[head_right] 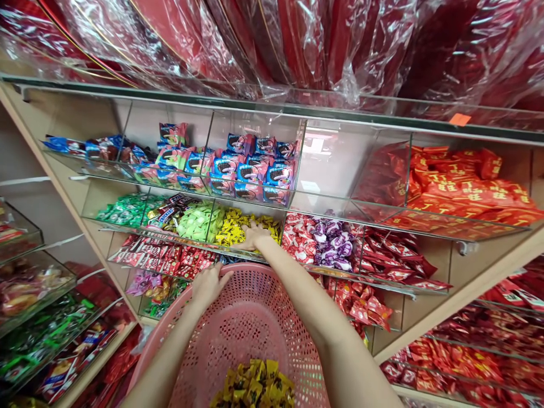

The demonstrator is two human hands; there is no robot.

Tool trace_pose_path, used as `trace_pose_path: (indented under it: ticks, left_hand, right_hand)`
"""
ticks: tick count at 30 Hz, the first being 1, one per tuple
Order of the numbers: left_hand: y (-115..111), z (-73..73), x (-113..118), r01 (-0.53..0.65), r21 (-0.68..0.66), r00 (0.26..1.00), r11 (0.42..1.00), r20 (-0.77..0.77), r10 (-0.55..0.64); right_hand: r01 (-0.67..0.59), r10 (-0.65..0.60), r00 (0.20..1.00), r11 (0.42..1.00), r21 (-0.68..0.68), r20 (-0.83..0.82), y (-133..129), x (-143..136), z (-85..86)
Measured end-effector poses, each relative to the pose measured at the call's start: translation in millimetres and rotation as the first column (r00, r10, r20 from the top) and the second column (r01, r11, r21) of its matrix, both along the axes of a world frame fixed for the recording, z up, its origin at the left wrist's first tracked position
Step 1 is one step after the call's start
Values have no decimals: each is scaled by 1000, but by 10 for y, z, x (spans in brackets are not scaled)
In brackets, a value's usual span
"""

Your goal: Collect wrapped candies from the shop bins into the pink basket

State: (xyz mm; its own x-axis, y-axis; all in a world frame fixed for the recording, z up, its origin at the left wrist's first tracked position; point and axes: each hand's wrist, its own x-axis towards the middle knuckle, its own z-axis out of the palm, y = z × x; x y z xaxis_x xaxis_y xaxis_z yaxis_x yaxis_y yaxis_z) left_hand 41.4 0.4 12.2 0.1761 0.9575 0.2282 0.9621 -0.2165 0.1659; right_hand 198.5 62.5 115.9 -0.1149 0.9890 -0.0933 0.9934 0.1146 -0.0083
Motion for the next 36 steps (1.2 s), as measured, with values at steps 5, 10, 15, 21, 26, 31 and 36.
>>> trace_pose_path:
  ticks: [5,10,15,21,26,31,36]
  left_hand:
    - [2,10,-8,-3,-34,1000,999,23,3]
    - [7,16,-12,-12,-39,1000,999,21,13]
    - [9,31,22,-13,-47,1000,999,19,14]
    - [8,56,49,-14,-52,1000,999,8,14]
    - [18,61,50,-17,-34,1000,999,-8,16]
    - [22,59,40,-14,-48,1000,999,9,14]
    - [28,43,29,-8,-36,1000,999,17,9]
  right_hand:
    - [-35,34,999,998,43,31,48,25,-24]
    - [-64,63,998,997,41,26,67,35,-43]
    - [-63,61,998,996,67,29,38,27,-61]
    - [-131,127,991,982,134,36,41,75,-92]
    - [-150,149,989,984,102,15,90,99,-112]
    - [-209,209,978,973,98,5,111,135,-134]
    - [-242,242,970,962,127,18,82,180,-128]
